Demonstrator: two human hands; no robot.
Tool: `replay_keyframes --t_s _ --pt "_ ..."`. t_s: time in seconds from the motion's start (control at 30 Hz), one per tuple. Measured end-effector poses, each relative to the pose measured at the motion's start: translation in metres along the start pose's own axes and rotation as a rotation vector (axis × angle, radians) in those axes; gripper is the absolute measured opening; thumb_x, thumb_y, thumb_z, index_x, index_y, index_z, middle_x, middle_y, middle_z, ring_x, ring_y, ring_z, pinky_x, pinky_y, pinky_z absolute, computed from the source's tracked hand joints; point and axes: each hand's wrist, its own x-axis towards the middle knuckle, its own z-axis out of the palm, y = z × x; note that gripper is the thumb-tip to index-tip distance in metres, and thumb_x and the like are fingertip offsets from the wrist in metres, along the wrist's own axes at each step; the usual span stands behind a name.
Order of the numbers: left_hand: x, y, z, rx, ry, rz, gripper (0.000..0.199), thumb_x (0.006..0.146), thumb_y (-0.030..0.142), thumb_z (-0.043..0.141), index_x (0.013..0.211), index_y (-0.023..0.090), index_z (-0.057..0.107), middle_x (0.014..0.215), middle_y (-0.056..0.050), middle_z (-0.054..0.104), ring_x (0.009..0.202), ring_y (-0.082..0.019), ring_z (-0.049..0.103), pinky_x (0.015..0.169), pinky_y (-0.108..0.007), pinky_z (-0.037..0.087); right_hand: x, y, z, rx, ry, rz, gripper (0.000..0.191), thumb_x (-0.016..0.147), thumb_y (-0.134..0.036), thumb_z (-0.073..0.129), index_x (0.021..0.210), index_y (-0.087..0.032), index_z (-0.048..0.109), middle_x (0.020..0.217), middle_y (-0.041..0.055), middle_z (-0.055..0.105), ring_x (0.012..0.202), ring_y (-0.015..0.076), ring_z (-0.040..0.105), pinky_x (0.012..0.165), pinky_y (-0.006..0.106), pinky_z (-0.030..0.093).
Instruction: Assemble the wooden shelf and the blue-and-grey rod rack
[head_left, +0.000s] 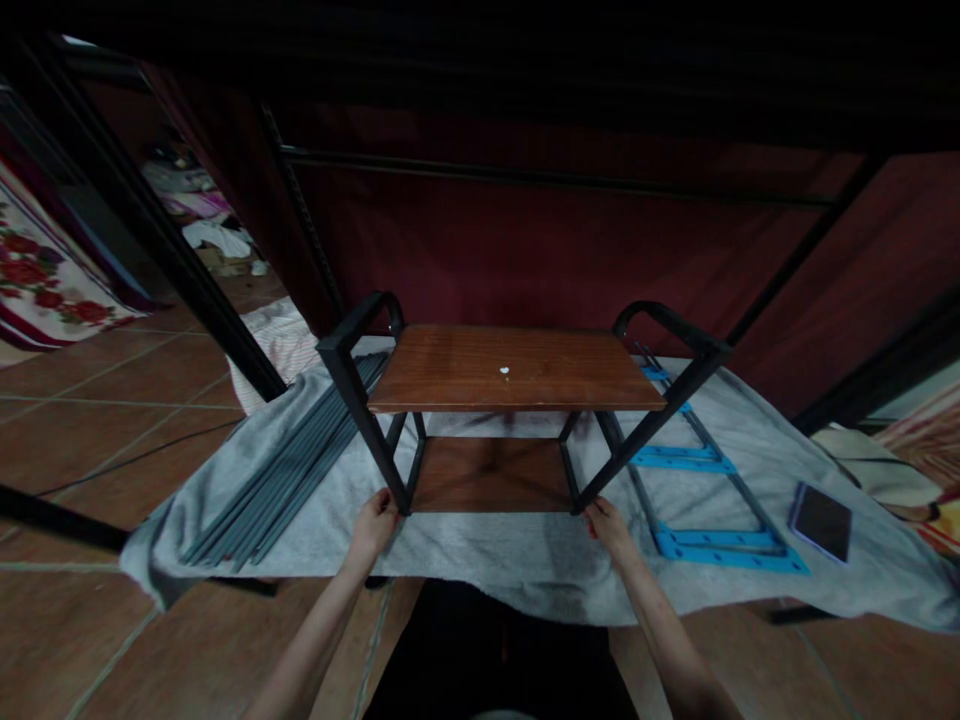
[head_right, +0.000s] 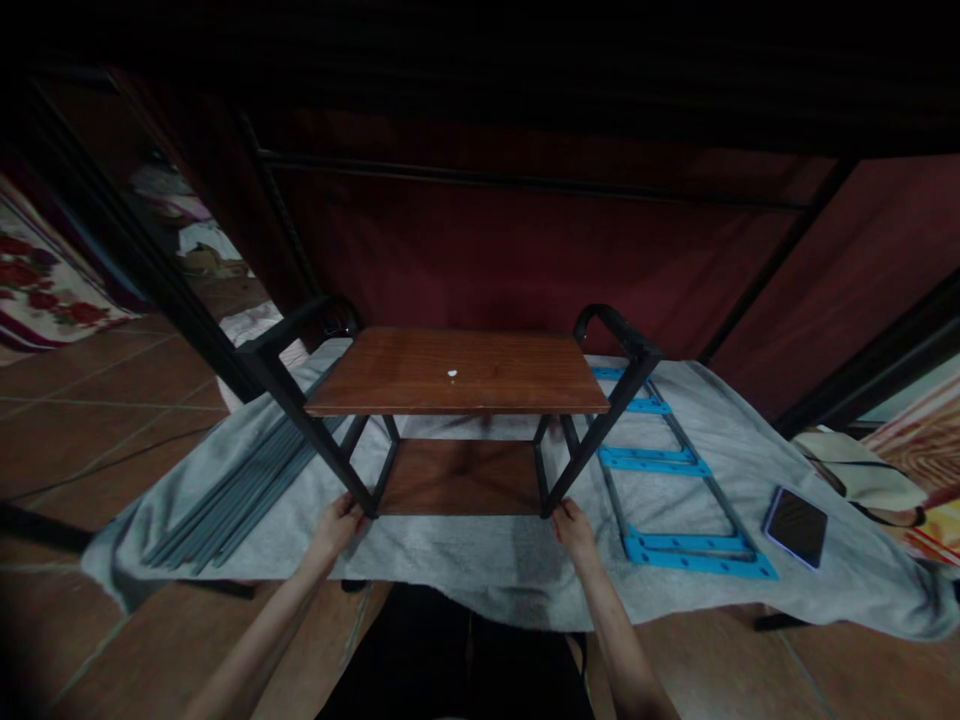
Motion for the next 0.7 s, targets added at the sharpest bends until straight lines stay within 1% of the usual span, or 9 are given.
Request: replay_keyframes --t_s 0.1,0.23,0.33,0.43,0.57,0.7 --pt "-0.004 -0.001 0.000 0.039 -0.010 -0.011 0.021 0.066 0.034 0.048 0.074 0.018 0.058 0.051 0.003 0.051 0.044 -0.013 0.045 0.045 -0.024 0.034 -0.005 0.000 -0.002 0.009 -0.032 0.005 0.030 0.063 -0.051 0.057 0.069 -0.022 0.053 0.056 -0.0023 0.054 0.043 0.0101 0.045 0.041 0.024 0.034" --pt "-0.011 0.003 0.000 0.060 -0.005 -0.049 0.016 0.071 0.033 0.047 0.064 0.019 0.053 0.046 0.003 0.049 0.042 -0.013 0.044 0.045 -0.024 0.033 -0.011 -0.004 -0.006 0.039 -0.071 0.010 0.034 0.061 -0.053 0.061 0.069 -0.021 0.054 0.060 -0.0017 0.056 0.048 0.0107 0.049 0.045 0.024 0.039" --pt "-0.012 0.006 0.001 0.080 -0.001 -0.076 0.019 0.073 0.031 0.046 0.059 0.020 0.050 0.043 0.002 0.049 0.041 -0.013 0.044 0.045 -0.024 0.032 -0.011 -0.007 -0.006 0.050 -0.075 0.021 0.035 0.058 -0.053 0.063 0.069 -0.021 0.053 0.058 -0.0026 0.054 0.049 0.0103 0.048 0.046 0.024 0.040" --pt "-0.012 0.005 0.003 0.075 0.020 -0.096 0.018 0.073 0.027 0.046 0.057 0.020 0.049 0.043 0.002 0.049 0.041 -0.012 0.044 0.045 -0.024 0.031 -0.008 -0.009 -0.004 0.042 -0.080 0.044 0.034 0.057 -0.053 0.062 0.068 -0.021 0.052 0.056 -0.0034 0.052 0.047 0.0099 0.047 0.045 0.024 0.039" --pt "-0.011 0.000 0.005 -0.019 0.064 -0.077 0.014 0.069 0.025 0.048 0.057 0.020 0.048 0.043 0.003 0.046 0.041 -0.011 0.040 0.043 -0.022 0.028 -0.006 -0.010 -0.005 0.026 -0.103 0.075 0.032 0.057 -0.049 0.061 0.069 -0.021 0.053 0.055 -0.0036 0.052 0.047 0.0102 0.048 0.046 0.024 0.039" --pt "-0.012 -0.004 0.007 -0.211 0.070 -0.078 0.009 0.062 0.025 0.053 0.057 0.019 0.048 0.044 0.005 0.044 0.042 -0.009 0.037 0.044 -0.021 0.026 -0.004 -0.012 -0.009 0.047 -0.150 0.116 0.027 0.058 -0.042 0.064 0.070 -0.020 0.055 0.056 -0.0031 0.054 0.048 0.0103 0.049 0.047 0.024 0.040"
